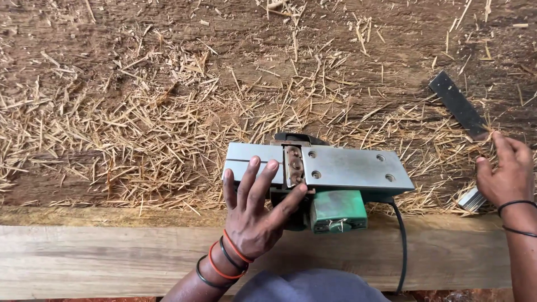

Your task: The person uses a T-handle hex key to loosen screws on a green electric planer. They remove the old blades, insert new blades into the cutter head, and then tighten the screws to secure them in place.

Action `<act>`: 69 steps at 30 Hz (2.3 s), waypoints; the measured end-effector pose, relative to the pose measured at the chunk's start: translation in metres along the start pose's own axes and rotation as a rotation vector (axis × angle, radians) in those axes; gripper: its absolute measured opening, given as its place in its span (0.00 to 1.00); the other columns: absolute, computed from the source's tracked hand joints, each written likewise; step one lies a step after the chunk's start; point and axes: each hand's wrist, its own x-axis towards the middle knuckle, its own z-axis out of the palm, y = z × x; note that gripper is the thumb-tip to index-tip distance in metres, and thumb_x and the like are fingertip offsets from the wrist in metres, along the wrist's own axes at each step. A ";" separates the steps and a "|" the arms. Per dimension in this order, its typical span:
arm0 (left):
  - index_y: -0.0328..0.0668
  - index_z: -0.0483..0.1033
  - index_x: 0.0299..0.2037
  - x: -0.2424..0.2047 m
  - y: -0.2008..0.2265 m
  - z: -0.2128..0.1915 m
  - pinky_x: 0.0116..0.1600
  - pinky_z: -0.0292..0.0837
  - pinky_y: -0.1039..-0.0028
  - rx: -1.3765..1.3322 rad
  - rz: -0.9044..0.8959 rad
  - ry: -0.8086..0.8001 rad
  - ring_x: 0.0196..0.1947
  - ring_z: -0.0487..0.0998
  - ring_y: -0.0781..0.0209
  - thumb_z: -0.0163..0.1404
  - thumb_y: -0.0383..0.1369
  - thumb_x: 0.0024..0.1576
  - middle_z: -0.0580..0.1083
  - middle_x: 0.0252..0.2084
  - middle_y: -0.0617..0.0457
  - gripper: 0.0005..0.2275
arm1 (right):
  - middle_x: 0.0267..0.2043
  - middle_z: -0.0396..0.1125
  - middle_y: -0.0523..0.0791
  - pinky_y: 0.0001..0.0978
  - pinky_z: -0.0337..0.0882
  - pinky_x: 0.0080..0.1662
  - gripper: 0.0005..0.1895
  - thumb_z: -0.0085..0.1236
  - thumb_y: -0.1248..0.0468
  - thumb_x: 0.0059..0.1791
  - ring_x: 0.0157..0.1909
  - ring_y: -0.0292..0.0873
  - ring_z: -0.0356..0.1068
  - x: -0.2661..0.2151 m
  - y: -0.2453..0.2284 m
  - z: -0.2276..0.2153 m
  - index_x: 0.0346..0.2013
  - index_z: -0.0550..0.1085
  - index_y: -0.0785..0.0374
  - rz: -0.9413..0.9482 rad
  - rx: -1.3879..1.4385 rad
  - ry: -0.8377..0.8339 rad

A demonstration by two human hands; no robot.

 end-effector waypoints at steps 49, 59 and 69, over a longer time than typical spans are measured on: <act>0.77 0.77 0.58 -0.014 -0.014 0.034 0.80 0.36 0.54 0.062 -0.027 0.147 0.70 0.64 0.51 0.72 0.56 0.57 0.64 0.69 0.58 0.22 | 0.30 0.67 0.55 0.43 0.60 0.31 0.32 0.43 0.68 0.83 0.23 0.54 0.57 -0.053 0.087 0.158 0.34 0.71 0.73 0.116 0.019 0.202; 0.78 0.77 0.57 -0.012 -0.012 0.032 0.80 0.35 0.54 0.044 -0.034 0.133 0.71 0.63 0.51 0.71 0.55 0.58 0.65 0.68 0.59 0.21 | 0.28 0.62 0.52 0.42 0.58 0.31 0.30 0.44 0.67 0.82 0.23 0.50 0.52 -0.051 0.096 0.164 0.35 0.68 0.71 0.150 0.031 0.193; 0.78 0.77 0.58 -0.011 -0.012 0.030 0.80 0.35 0.53 0.034 -0.042 0.125 0.72 0.63 0.51 0.71 0.54 0.58 0.65 0.69 0.60 0.21 | 0.31 0.59 0.52 0.44 0.58 0.34 0.22 0.47 0.69 0.79 0.27 0.50 0.53 -0.047 0.089 0.156 0.41 0.67 0.71 0.120 0.073 0.241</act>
